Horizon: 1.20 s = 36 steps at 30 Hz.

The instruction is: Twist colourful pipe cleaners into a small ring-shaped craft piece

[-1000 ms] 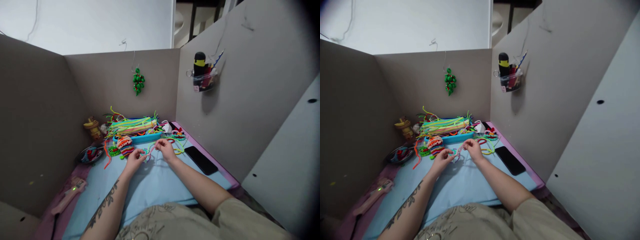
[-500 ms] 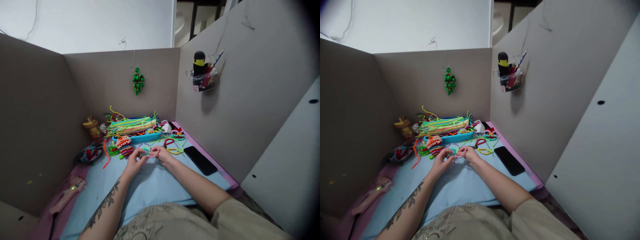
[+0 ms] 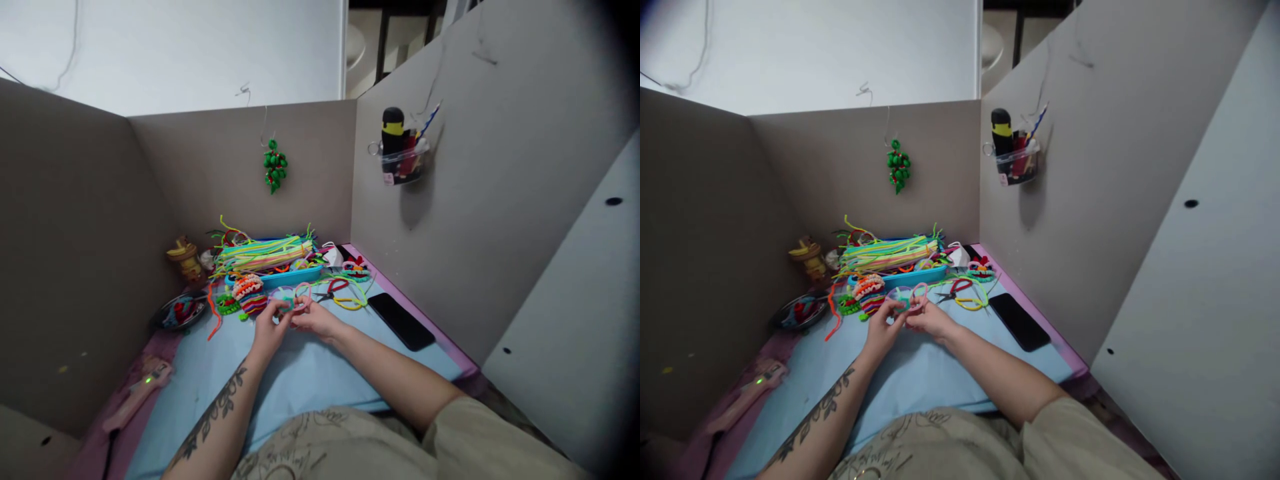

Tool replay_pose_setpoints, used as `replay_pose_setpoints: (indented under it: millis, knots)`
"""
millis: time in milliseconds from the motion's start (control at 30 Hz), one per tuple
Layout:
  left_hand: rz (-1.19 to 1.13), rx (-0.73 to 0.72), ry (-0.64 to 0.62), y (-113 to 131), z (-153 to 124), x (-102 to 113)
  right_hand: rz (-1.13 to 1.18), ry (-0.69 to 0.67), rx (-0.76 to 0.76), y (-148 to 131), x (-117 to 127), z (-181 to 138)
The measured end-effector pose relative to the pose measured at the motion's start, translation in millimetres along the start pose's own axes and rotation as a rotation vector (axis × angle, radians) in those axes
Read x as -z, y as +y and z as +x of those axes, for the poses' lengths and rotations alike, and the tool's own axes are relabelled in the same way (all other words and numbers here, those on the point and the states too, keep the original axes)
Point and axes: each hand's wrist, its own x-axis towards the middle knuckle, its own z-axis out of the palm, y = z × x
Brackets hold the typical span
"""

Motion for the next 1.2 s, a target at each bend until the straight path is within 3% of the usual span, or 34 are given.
replay_pose_setpoints:
  millis: [300,667,933,1033,1200]
  knots:
    - [-0.05,0.074,0.014,-0.1,0.9,0.5,0.057,-0.06,-0.025,11.4,-4.3,1.5]
    - [-0.265,0.184,0.039,6.2,2.2,-2.7,0.055,0.148,0.127,18.1,-9.7,6.5]
    - [-0.165,0.121,0.005,5.1,-4.1,-7.1,-0.131,0.122,0.048,14.8,-10.2,5.2]
    - [-0.169,0.142,0.056,6.0,-2.9,-5.7,-0.215,0.142,0.095,17.7,-10.4,4.2]
    - [-0.298,0.233,0.213,5.6,4.3,0.2,-0.433,0.109,0.311,23.3,-16.0,-3.1]
